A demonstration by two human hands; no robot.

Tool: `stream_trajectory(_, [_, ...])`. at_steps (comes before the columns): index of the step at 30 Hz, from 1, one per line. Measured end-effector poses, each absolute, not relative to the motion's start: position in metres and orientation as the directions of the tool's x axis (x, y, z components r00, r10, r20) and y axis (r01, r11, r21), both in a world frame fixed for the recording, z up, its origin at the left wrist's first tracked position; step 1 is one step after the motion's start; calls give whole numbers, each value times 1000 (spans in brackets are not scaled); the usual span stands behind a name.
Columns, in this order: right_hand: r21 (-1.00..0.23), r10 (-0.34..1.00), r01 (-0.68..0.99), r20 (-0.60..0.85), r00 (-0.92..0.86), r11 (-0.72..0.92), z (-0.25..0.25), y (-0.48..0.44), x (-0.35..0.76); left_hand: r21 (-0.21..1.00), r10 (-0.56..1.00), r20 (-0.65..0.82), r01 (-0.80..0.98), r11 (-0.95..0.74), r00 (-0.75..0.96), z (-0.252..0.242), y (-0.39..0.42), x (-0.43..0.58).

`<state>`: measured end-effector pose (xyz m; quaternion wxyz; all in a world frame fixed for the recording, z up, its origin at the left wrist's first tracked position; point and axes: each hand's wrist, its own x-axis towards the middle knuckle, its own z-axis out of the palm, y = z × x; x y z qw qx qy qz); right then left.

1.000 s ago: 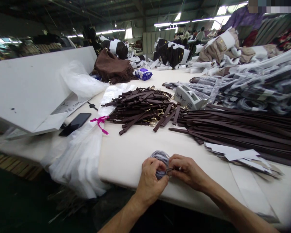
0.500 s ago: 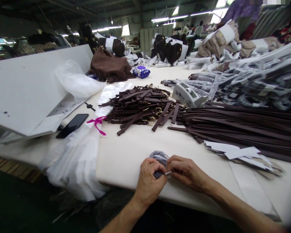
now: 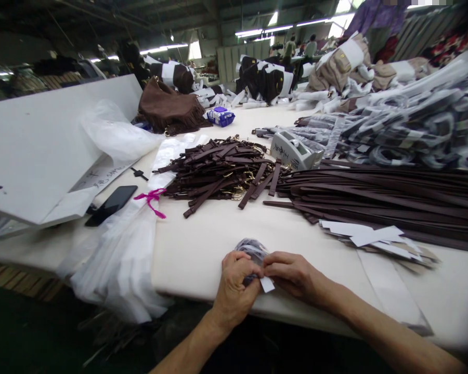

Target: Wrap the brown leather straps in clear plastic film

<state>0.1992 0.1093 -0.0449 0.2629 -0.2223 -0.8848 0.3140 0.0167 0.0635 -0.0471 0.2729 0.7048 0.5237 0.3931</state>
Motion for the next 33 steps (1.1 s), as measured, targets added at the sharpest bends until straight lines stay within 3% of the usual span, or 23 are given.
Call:
stream_trajectory(7, [-711,523,204,263,-811,673,-38,115,206,646,877,385,595,-478,286,-43,63,16])
stream_trajectory(11, [-734,505,194,228,-833,651,-33,115,209,719,917,305,569,-399,257,-42,65,15])
stream_trajectory(18, [-643,551,228,360,-753,731,-49,112,199,759,945,244,564,-326,218,-44,67,14])
stream_trajectory(33, [-771,666,242,294,-686,590,-47,106,195,837,977,173,505,-212,124,-44,69,15])
